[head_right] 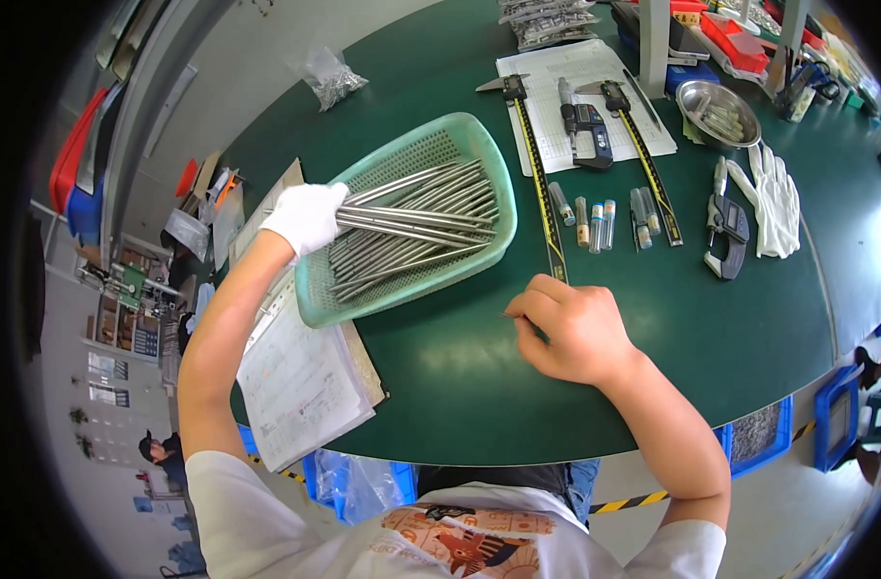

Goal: The worker is manually assembling small metal caps onto the ends of curved metal rods at an industrial workbench.

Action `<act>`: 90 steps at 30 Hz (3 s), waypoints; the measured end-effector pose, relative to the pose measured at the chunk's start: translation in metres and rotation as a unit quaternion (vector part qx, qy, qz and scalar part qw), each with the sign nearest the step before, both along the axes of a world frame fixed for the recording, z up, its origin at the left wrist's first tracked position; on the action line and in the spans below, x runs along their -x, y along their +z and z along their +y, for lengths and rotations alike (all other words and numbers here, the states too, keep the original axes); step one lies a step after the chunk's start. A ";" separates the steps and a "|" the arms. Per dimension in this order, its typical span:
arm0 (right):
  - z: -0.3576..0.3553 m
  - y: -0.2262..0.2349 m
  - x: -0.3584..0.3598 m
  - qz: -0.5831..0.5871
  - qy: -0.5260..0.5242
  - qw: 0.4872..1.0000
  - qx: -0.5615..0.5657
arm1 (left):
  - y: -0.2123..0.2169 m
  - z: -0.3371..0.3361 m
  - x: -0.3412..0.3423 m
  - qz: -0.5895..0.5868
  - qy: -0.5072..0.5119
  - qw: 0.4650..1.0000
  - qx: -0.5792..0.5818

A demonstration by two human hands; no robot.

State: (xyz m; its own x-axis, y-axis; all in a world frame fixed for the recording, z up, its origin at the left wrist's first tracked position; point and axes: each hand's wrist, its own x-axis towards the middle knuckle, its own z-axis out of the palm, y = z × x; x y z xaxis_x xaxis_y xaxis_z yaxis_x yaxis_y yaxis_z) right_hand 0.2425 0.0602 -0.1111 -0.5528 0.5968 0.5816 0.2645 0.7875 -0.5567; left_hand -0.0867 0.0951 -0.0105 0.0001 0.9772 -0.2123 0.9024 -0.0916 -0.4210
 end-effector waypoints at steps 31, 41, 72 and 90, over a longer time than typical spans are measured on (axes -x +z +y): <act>-0.049 0.045 0.109 -0.130 0.043 0.981 0.134 | 0.063 -0.086 -0.035 0.066 -0.568 0.771 -0.280; -0.046 0.002 0.135 0.011 0.000 0.996 0.086 | 0.032 -0.097 -0.057 0.108 -0.565 0.615 -0.540; -0.031 0.106 0.082 0.020 0.162 0.954 0.250 | 0.013 -0.137 -0.081 -0.871 0.036 0.475 -0.119; -0.004 0.106 0.083 0.001 0.251 0.947 0.200 | 0.007 -0.140 -0.081 -0.882 0.042 0.415 -0.221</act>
